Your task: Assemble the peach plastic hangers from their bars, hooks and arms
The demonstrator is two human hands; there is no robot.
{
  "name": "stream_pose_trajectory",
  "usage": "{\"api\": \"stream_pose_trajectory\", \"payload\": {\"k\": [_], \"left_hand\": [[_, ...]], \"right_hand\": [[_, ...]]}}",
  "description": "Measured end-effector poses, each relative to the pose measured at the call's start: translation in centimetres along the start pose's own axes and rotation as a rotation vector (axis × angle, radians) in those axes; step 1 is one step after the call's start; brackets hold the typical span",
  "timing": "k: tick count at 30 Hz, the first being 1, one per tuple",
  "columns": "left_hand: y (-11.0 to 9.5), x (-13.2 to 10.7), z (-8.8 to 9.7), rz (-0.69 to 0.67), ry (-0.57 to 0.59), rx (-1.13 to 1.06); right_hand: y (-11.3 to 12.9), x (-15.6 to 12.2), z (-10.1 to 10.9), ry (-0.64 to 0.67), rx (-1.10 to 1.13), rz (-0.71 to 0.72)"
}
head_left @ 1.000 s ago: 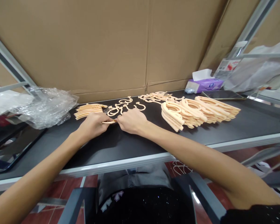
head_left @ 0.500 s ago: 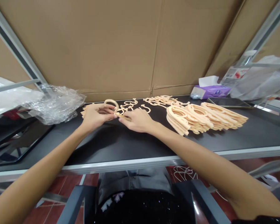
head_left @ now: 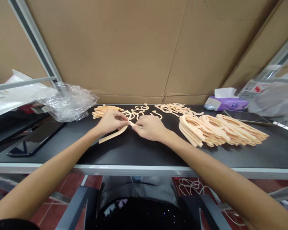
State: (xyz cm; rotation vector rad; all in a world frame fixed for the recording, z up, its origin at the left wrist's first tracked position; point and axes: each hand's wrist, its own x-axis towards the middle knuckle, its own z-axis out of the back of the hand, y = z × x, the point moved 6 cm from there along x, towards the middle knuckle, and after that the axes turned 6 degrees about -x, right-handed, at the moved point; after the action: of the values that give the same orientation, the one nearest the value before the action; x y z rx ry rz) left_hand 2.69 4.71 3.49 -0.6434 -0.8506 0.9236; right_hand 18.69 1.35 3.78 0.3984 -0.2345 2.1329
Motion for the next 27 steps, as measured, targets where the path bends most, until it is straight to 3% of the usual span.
{"api": "stream_pose_trajectory", "payload": {"k": [3, 7, 17, 27], "left_hand": [[0.1, -0.1, -0.3, 0.04, 0.039, 0.009], [0.0, 0.0, -0.5, -0.042, 0.02, 0.078], [-0.2, -0.2, -0.7, -0.07, 0.047, 0.33], [0.8, 0.4, 1.4, -0.063, -0.054, 0.36]], "right_hand": [[0.5, -0.2, -0.2, 0.068, -0.037, 0.004], [0.4, -0.2, -0.2, 0.089, -0.091, -0.055], [-0.1, -0.1, -0.6, 0.164, -0.158, -0.134], [-0.7, -0.1, -0.8, 0.13, -0.19, -0.14]]}}
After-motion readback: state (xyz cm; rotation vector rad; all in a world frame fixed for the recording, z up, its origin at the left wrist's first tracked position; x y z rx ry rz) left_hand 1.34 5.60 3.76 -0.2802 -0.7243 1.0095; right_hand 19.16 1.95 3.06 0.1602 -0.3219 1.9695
